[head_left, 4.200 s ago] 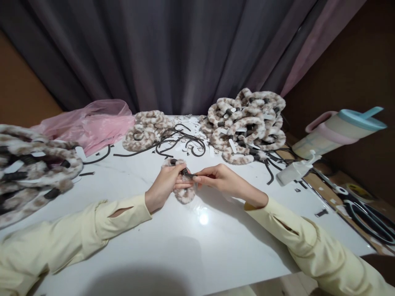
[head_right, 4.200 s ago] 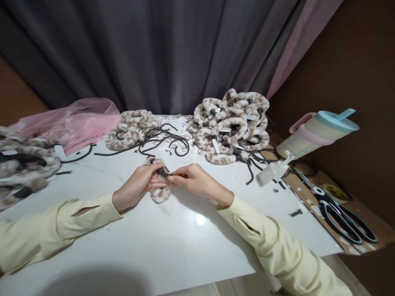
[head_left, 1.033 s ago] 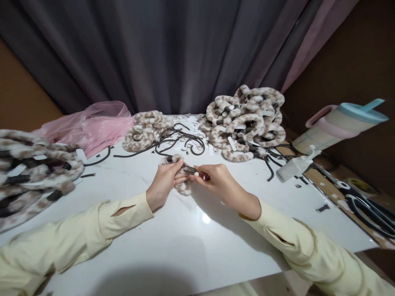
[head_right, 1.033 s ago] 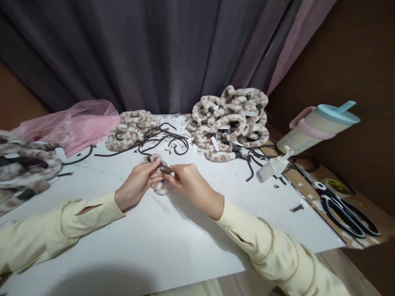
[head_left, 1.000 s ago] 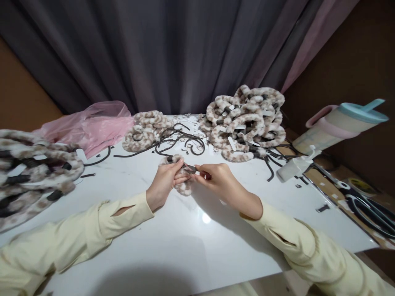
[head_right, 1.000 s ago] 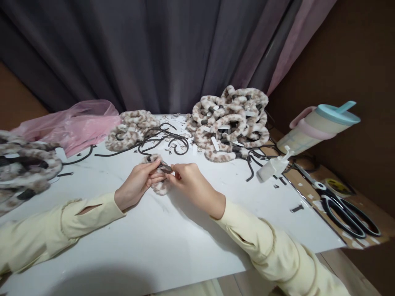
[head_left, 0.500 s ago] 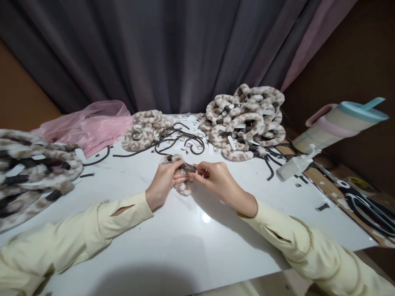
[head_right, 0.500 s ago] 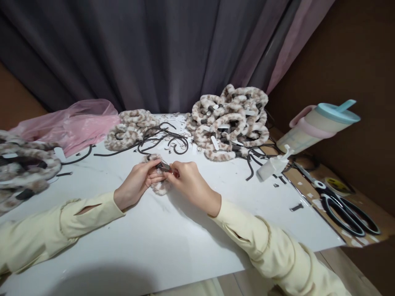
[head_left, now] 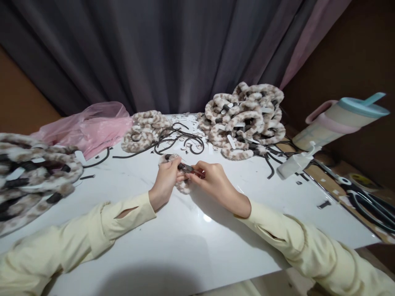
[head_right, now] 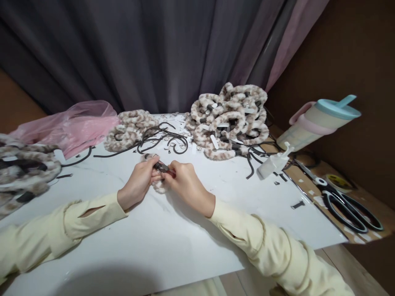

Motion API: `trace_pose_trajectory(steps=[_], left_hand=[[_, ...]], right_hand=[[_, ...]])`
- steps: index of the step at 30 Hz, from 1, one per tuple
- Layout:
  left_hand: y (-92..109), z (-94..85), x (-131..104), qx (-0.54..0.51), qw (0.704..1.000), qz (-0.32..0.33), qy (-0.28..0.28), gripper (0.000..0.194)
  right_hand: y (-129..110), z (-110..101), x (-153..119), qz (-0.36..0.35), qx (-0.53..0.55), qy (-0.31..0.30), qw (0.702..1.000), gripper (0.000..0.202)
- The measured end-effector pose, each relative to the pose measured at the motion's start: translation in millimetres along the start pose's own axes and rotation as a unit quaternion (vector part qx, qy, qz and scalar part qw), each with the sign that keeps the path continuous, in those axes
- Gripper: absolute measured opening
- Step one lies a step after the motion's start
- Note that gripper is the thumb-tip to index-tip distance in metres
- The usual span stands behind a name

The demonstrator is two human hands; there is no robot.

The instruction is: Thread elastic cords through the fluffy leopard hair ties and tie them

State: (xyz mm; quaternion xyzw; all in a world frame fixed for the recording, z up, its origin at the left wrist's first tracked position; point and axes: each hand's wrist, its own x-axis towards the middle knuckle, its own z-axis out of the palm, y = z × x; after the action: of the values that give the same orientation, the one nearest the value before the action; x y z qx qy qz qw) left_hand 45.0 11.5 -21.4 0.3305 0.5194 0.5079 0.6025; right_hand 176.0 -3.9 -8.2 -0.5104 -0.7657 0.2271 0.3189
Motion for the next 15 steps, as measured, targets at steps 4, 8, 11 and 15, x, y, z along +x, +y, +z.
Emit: trace_pose_trajectory(steps=[4, 8, 11, 15], left_hand=[[-4.7, 1.8, 0.2, 0.001, 1.0, 0.019, 0.016, 0.024], [-7.1, 2.6, 1.3, 0.004, 0.999, 0.03, 0.025, 0.027], [-4.5, 1.5, 1.5, 0.0, 1.0, 0.02, 0.016, 0.029], [2.5, -2.3, 0.9, 0.008, 0.999, -0.031, -0.022, 0.022]], right_hand=[[2.6, 7.1, -0.8, -0.006, -0.001, 0.018, 1.0, 0.017], [5.9, 12.4, -0.7, -0.031, -0.026, 0.021, 0.999, 0.019], [6.8, 11.2, -0.8, -0.055, -0.039, 0.014, 0.998, 0.019], [4.9, 1.8, 0.7, -0.059, -0.039, -0.004, 0.998, 0.019]])
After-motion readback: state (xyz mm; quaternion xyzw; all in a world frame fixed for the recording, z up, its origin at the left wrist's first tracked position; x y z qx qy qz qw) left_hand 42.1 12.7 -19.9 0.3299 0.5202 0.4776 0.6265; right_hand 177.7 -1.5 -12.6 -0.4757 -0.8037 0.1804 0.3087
